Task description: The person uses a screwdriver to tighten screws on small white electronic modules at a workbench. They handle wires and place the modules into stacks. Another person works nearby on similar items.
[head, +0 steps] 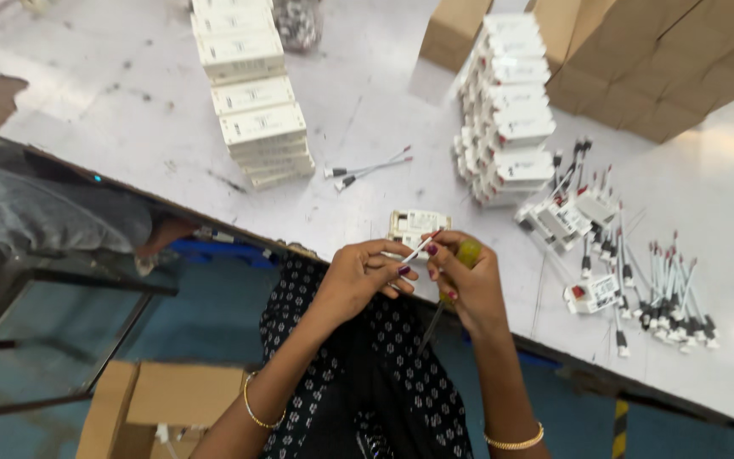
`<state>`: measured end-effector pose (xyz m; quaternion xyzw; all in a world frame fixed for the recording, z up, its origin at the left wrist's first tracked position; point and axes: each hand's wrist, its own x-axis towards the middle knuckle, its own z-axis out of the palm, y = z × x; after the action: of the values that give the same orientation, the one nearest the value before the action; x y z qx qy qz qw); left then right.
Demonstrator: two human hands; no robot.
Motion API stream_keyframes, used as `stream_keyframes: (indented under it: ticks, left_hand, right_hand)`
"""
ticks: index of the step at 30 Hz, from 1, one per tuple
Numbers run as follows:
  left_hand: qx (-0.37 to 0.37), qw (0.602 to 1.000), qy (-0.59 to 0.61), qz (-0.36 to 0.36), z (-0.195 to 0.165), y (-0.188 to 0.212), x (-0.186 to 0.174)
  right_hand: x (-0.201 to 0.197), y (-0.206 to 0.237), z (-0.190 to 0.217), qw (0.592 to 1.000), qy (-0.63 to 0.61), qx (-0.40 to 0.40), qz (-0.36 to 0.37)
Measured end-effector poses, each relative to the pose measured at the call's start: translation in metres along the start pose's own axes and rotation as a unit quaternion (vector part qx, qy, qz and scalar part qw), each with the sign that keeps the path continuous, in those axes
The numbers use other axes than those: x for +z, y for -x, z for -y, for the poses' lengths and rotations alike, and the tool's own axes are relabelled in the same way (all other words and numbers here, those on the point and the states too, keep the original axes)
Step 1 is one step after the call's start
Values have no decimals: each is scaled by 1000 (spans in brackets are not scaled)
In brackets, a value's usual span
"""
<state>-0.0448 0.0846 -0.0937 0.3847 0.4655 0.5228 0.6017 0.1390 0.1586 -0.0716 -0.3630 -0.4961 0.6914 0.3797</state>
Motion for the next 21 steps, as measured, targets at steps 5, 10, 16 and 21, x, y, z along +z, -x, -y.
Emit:
stream_keyframes:
  ticks: [5, 10, 16, 21]
  left_hand:
    - [-19, 1000, -7, -7, 1, -5, -2]
    - [-43, 998, -53, -16, -5, -14, -2]
    - [23, 999, 26, -30, -2, -38, 10]
    - [-7, 999, 8, -35, 4, -48, 7]
  right_hand:
    - [-6, -5, 0, 999, -28, 16, 2]
    - [-13, -16, -2, 1000, 0, 6, 4]
    - [-17, -23, -4, 998, 62, 32, 6]
    - [-24, -23, -4, 996, 85, 10, -11]
